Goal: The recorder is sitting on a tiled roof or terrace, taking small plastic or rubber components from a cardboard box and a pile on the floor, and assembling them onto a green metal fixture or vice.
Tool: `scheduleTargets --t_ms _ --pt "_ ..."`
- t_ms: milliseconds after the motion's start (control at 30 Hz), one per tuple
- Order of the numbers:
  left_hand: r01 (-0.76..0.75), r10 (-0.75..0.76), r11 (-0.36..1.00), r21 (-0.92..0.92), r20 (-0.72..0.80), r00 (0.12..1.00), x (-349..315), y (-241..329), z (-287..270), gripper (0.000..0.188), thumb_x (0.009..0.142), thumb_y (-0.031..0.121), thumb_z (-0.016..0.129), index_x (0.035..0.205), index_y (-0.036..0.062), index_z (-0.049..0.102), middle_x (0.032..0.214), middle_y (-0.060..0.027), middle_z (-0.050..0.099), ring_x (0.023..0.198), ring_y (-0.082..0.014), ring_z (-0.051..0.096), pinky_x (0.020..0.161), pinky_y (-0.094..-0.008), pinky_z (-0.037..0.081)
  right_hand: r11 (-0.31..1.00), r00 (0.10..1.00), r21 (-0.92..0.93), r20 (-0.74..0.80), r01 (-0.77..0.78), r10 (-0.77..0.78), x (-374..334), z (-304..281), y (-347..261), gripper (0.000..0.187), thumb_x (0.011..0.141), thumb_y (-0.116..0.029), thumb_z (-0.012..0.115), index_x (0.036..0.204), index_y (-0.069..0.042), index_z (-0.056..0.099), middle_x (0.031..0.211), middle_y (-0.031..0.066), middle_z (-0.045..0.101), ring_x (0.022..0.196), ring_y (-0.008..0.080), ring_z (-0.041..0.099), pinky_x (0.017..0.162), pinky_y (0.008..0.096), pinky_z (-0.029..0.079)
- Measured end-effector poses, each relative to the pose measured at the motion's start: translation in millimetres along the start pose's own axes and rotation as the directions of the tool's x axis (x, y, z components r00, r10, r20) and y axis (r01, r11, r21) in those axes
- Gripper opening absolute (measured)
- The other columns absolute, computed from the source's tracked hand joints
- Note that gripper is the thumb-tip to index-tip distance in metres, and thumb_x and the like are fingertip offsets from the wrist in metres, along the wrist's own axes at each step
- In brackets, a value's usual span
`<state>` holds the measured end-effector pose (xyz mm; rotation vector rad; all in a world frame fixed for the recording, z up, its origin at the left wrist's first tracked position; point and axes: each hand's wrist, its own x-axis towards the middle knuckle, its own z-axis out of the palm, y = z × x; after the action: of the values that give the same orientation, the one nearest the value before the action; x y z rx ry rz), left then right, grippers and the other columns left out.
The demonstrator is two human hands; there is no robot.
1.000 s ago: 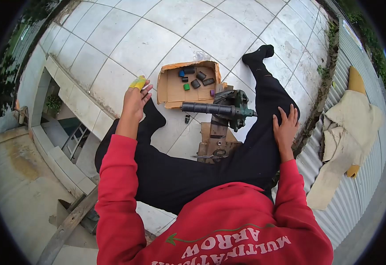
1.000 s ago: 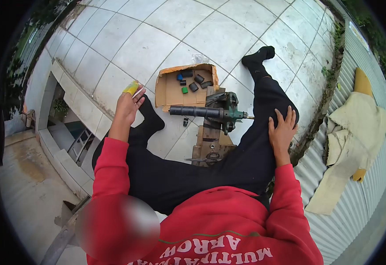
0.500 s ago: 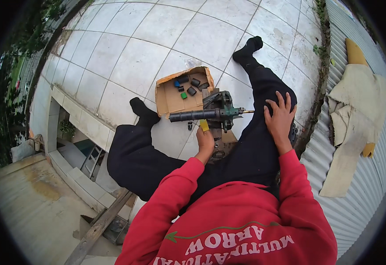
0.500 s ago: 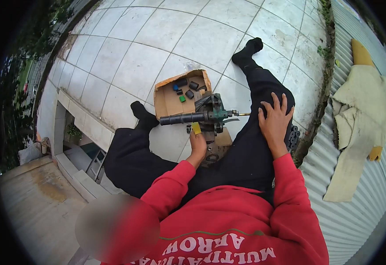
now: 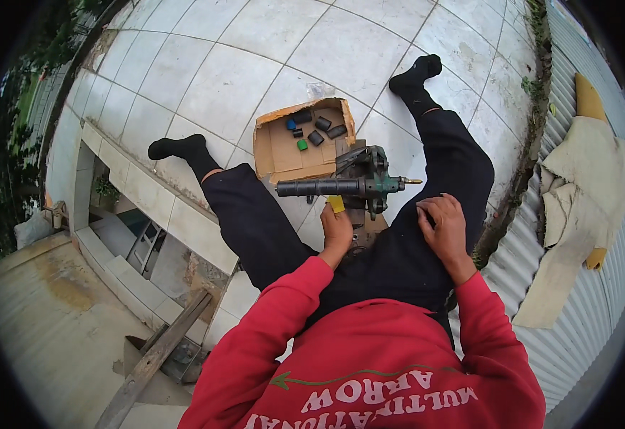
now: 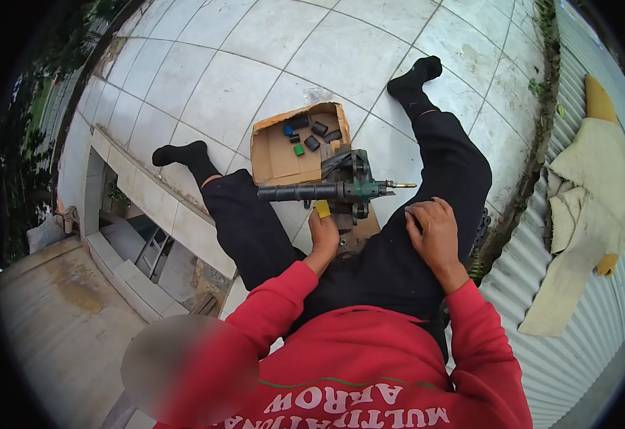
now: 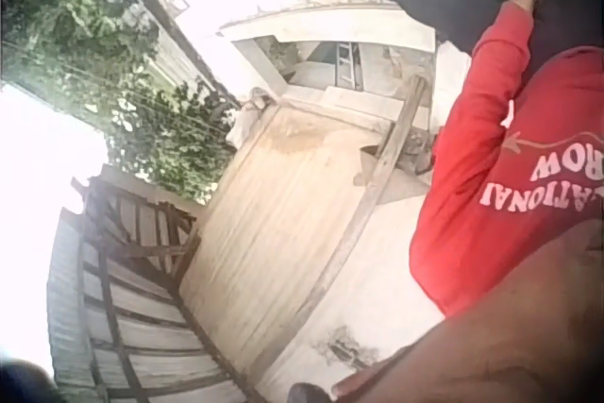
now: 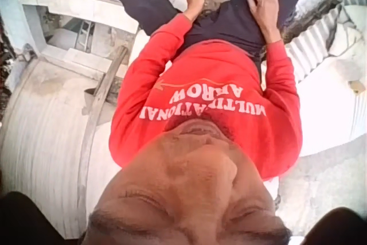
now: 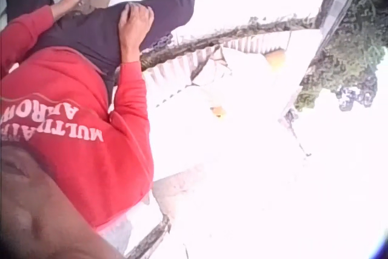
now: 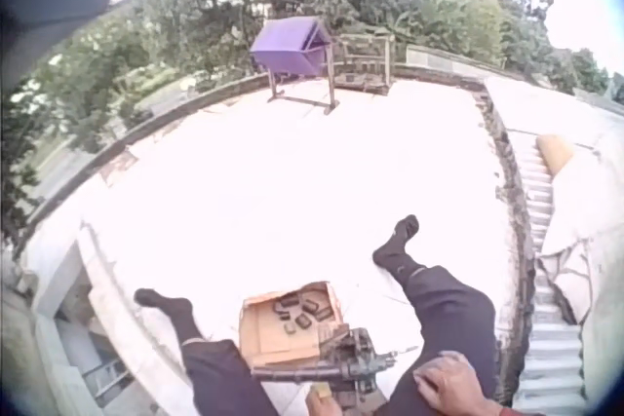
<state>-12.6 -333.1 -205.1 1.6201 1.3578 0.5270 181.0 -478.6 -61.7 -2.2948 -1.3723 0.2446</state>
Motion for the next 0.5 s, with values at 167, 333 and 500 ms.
scheduleTargets --t_ms 167,333,500 --pt "0.048 -0.047 0.998 -0.048 0.028 0.998 -1 8 -3 0.024 0.102 0.013 0.046 0.100 -0.0064 0.060 0.093 -0.0321 0.065 0.094 -0.0570 0.059 0.079 -0.0563 0.046 0.977 0.954 0.198 0.271 0.074 -0.128 -20 20 -54 0.019 0.092 -0.019 0.075 0.106 -0.007 0.073 0.089 0.0082 0.069 0.086 0.0300 0.069 0.080 0.0414 0.054" --pt "0.116 -0.109 0.990 -0.080 0.088 0.990 3 4 -3 0.025 0.102 0.014 0.046 0.099 -0.0068 0.060 0.093 -0.0327 0.065 0.094 -0.0566 0.060 0.078 -0.0564 0.046 0.967 0.935 0.253 0.338 0.023 -0.111 -15 50 -78 0.026 0.091 -0.020 0.076 0.113 -0.008 0.070 0.088 0.0099 0.067 0.087 0.0334 0.069 0.077 0.0448 0.055" --pt "0.119 -0.112 0.986 -0.115 0.063 0.992 1 -2 0 0.023 0.099 0.013 0.048 0.096 -0.0073 0.059 0.089 -0.0335 0.064 0.090 -0.0572 0.059 0.077 -0.0587 0.046 0.973 0.932 0.208 0.322 0.100 -0.164 -15 70 -76 0.028 0.085 -0.015 0.079 0.110 -0.007 0.070 0.095 0.0115 0.066 0.087 0.0341 0.069 0.077 0.0446 0.056"
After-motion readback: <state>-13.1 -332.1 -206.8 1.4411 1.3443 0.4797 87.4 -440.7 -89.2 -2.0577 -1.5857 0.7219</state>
